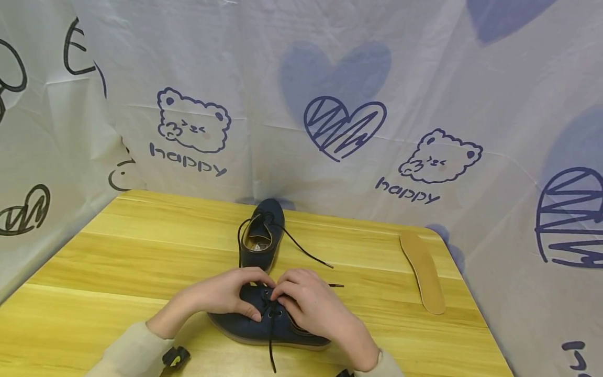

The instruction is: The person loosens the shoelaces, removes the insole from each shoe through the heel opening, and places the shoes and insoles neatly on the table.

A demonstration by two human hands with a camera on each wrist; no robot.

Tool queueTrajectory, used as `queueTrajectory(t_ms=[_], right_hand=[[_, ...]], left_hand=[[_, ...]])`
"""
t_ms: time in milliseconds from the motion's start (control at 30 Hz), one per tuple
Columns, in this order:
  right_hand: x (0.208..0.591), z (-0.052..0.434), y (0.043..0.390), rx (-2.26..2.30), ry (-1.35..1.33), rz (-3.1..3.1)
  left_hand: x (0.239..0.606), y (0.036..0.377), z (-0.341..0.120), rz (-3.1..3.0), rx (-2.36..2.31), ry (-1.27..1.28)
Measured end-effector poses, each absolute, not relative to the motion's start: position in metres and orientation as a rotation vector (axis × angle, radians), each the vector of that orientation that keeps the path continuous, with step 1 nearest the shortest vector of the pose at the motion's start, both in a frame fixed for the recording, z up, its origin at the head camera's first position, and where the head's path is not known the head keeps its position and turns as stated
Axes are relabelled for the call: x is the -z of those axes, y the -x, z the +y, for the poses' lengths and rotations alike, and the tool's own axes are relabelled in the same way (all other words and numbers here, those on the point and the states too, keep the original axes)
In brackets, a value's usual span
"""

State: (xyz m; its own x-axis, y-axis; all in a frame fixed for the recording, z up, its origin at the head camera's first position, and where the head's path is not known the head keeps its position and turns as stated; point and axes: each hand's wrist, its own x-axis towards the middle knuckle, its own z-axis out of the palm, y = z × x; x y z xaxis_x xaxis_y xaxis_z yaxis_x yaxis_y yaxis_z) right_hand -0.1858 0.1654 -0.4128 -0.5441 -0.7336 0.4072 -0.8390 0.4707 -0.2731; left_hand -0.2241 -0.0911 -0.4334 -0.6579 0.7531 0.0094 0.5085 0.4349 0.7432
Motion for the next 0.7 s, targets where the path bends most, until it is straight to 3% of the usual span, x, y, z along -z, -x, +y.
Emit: queueTrajectory(t_ms=[700], right_hand=[[0.412,0.177,0.196,-0.668,-1.215,-2.390]], left_hand=[[0.432,0.223,-0.090,2.381,-1.050,-1.059]])
